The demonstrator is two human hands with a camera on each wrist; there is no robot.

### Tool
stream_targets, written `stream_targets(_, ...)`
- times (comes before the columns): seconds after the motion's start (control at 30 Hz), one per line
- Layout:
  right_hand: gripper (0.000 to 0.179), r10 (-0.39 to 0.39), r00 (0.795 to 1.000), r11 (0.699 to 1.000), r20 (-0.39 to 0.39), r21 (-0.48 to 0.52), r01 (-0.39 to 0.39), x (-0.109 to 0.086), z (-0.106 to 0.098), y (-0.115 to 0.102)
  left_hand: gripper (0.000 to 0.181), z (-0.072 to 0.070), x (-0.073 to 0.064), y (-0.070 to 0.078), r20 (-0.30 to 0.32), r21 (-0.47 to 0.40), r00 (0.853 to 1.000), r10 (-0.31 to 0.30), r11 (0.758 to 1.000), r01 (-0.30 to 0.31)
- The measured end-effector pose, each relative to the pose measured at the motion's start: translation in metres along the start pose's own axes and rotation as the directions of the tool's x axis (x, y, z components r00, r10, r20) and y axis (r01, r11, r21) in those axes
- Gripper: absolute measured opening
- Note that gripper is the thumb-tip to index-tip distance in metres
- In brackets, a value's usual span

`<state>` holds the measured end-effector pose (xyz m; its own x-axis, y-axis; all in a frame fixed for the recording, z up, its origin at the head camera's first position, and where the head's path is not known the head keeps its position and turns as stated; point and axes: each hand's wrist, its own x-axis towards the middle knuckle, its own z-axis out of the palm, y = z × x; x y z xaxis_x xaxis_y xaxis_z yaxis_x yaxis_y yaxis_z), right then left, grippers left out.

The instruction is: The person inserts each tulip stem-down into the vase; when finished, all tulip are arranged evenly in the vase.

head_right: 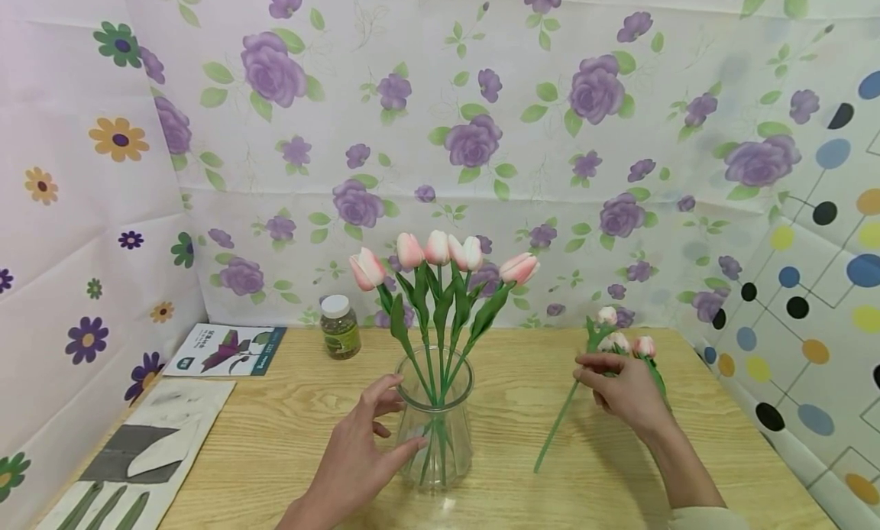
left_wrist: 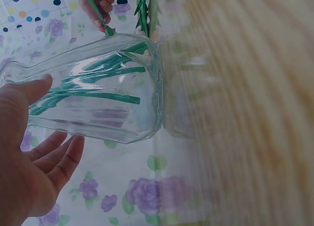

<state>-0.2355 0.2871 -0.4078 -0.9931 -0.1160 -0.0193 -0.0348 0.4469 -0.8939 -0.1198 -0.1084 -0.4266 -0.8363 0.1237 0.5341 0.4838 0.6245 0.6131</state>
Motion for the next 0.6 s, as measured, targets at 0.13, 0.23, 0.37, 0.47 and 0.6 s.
stream_targets(0.13,0.048,-0.019,0.999,0.999,-0.049,0.048,0.021,-0.001,0.001,-0.004,0.089,0.000,0.000,0.000,0.006,-0.002,1.000,-0.008,1.000,0.008)
stream_targets(0.23,0.037,-0.029,0.996,0.995,-0.089,0.089,0.037,-0.003,0.003,-0.008,0.088,-0.001,0.000,0.000,0.013,-0.007,1.000,-0.017,1.000,0.018)
stream_targets(0.37,0.021,-0.028,0.990,0.990,-0.137,0.136,0.046,-0.004,0.005,-0.014,0.088,-0.001,0.000,0.000,0.021,-0.013,1.000,-0.023,1.000,0.023)
stream_targets(0.47,0.018,-0.017,0.987,0.984,-0.161,0.172,0.045,-0.005,0.007,-0.019,0.087,-0.001,0.000,0.000,0.016,-0.017,1.000,-0.019,1.000,0.019)
stream_targets(0.6,0.017,0.023,0.983,0.970,-0.181,0.244,0.022,-0.004,0.007,-0.025,0.087,-0.001,0.000,0.000,0.014,-0.028,1.000,-0.014,1.000,0.015)
